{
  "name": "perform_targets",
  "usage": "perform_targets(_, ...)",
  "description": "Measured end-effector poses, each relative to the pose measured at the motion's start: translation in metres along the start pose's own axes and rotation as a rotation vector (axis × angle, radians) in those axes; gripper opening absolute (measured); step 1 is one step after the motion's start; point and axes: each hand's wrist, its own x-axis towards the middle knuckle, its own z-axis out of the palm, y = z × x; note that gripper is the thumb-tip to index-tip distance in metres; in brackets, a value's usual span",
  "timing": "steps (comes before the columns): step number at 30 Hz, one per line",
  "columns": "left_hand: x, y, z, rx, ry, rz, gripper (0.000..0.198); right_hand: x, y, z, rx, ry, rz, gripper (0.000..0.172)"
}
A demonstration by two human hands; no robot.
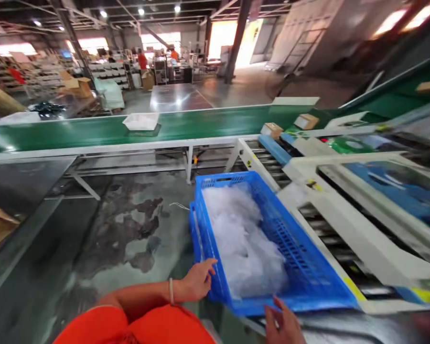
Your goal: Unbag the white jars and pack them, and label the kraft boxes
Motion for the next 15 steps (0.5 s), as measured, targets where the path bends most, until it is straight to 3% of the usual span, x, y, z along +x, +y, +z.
perform_targets(3, 0.016, -0.027, -0.074, -0.047, 0.126, -0.123, 0.072, 0.045, -0.075, 0.078, 0.056, -0.199, -0.091, 0.052)
perform_targets(7, 0.058, -0.058, -0.163, -0.202, 0.285, -0.278, 0.069, 0.101, -0.147, 0.172, 0.135, -0.295, -0.189, 0.049)
perform_targets(15, 0.2, -0.117, -0.347, -0.547, 0.562, -0.395, 0.052, 0.244, -0.287, 0.366, 0.252, -0.508, -0.263, 0.046)
